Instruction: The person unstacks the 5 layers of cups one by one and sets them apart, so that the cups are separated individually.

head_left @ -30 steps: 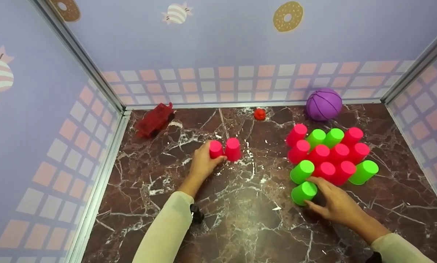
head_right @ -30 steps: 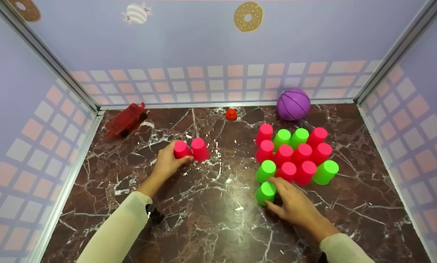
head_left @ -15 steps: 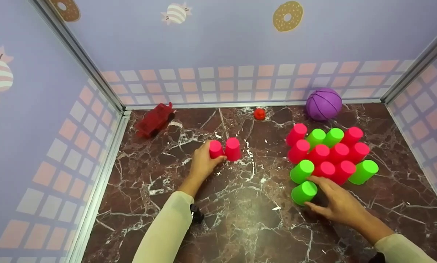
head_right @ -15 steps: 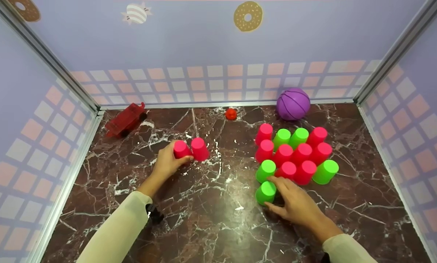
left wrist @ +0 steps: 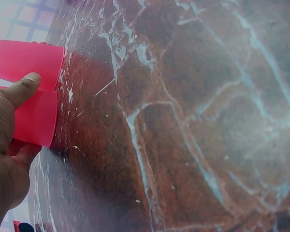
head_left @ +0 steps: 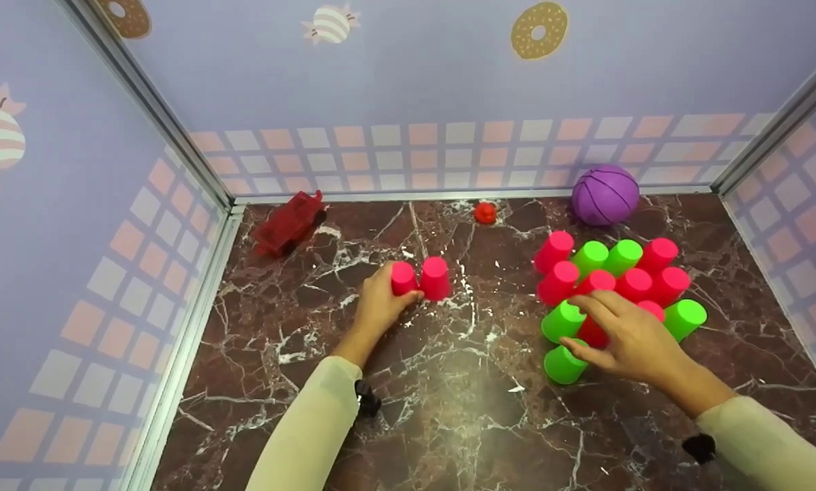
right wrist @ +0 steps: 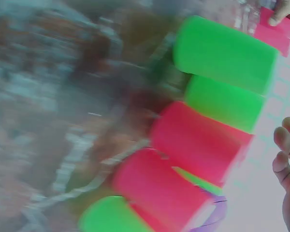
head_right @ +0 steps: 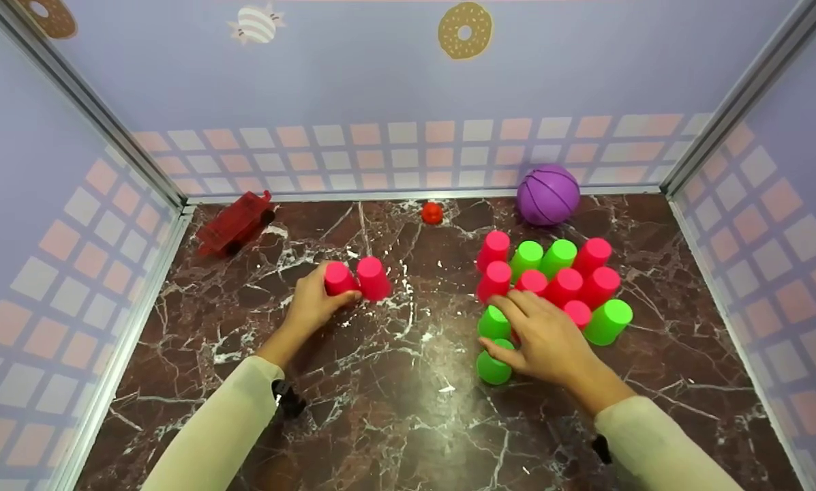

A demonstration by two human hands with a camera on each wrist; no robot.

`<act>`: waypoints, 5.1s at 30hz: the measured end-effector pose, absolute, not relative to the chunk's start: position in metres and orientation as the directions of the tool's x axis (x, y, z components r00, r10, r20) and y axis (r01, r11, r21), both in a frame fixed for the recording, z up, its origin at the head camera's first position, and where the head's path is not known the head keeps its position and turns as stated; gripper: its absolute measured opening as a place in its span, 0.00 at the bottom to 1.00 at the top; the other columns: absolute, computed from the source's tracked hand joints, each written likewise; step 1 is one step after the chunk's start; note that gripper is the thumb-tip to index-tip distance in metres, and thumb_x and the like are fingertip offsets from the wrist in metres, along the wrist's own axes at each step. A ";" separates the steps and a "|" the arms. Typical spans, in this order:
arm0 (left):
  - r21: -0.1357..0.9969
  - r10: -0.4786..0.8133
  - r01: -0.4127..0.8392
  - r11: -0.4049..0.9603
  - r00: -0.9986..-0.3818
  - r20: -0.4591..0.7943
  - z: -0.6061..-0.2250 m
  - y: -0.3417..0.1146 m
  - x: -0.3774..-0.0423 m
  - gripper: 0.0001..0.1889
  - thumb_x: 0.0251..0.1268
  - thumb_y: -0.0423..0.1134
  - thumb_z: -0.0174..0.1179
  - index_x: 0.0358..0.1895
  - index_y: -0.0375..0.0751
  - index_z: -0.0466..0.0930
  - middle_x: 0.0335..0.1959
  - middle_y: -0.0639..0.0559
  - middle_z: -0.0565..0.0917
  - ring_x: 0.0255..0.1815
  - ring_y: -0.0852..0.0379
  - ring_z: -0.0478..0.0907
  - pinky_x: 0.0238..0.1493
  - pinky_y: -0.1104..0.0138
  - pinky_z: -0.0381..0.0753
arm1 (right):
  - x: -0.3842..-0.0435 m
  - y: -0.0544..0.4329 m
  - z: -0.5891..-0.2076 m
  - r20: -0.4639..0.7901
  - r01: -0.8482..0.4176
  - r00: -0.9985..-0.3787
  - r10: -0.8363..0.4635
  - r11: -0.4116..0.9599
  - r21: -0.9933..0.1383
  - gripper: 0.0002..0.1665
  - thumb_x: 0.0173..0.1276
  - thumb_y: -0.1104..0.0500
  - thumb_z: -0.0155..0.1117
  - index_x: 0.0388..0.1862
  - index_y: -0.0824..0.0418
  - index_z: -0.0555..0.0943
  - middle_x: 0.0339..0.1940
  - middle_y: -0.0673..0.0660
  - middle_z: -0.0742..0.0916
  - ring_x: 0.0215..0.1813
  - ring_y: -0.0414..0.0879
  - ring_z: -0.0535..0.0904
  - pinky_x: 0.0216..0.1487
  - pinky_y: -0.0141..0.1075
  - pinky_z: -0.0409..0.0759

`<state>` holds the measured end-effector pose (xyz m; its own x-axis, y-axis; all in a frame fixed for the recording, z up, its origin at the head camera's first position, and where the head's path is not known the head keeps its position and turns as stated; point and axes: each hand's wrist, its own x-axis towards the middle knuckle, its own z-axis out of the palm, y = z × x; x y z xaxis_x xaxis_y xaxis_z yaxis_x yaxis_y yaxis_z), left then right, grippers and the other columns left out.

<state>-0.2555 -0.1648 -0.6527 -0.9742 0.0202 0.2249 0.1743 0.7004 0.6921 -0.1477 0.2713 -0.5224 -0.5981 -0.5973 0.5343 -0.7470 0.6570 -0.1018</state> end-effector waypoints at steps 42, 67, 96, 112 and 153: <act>0.653 0.044 0.231 0.721 -0.956 0.290 -0.669 -0.167 -0.263 0.35 0.48 0.53 0.89 0.59 0.46 0.84 0.51 0.47 0.94 0.53 0.48 0.93 0.57 0.54 0.91 | -0.255 0.071 -0.528 -0.022 -0.570 -0.798 -0.602 0.766 -0.297 0.53 0.73 0.45 0.79 0.87 0.63 0.66 0.82 0.71 0.75 0.81 0.68 0.75 0.78 0.60 0.78; 0.728 0.120 0.224 0.648 -0.974 0.192 -0.619 -0.174 -0.240 0.36 0.57 0.46 0.85 0.68 0.39 0.82 0.61 0.40 0.90 0.63 0.40 0.88 0.67 0.47 0.87 | -0.255 0.050 -0.553 0.016 -0.434 -0.877 -0.480 0.779 -0.451 0.41 0.72 0.54 0.80 0.77 0.68 0.75 0.73 0.69 0.84 0.68 0.68 0.85 0.72 0.59 0.84; 0.682 0.122 0.192 0.705 -0.981 0.150 -0.622 -0.178 -0.246 0.38 0.54 0.55 0.86 0.67 0.44 0.85 0.60 0.43 0.92 0.62 0.42 0.90 0.67 0.48 0.87 | -0.274 0.097 -0.535 -0.087 -0.332 -0.901 -0.425 0.805 -0.492 0.45 0.74 0.54 0.77 0.81 0.69 0.69 0.77 0.71 0.80 0.73 0.69 0.81 0.77 0.61 0.79; 0.676 0.113 0.193 0.711 -0.980 0.161 -0.632 -0.179 -0.250 0.37 0.54 0.57 0.85 0.66 0.46 0.86 0.59 0.44 0.93 0.60 0.43 0.91 0.66 0.48 0.87 | -0.305 0.189 -0.517 -0.019 -0.340 -0.927 -0.375 0.860 -0.381 0.37 0.74 0.60 0.76 0.77 0.64 0.72 0.68 0.73 0.81 0.67 0.77 0.82 0.68 0.70 0.81; 0.666 0.113 0.092 0.741 -0.994 0.011 -0.579 -0.158 -0.235 0.34 0.59 0.46 0.85 0.68 0.41 0.84 0.63 0.41 0.91 0.66 0.41 0.88 0.72 0.48 0.84 | -0.302 0.192 -0.504 -0.058 -0.411 -0.895 -0.443 0.867 -0.283 0.50 0.76 0.50 0.76 0.86 0.66 0.64 0.80 0.76 0.75 0.78 0.76 0.75 0.75 0.69 0.77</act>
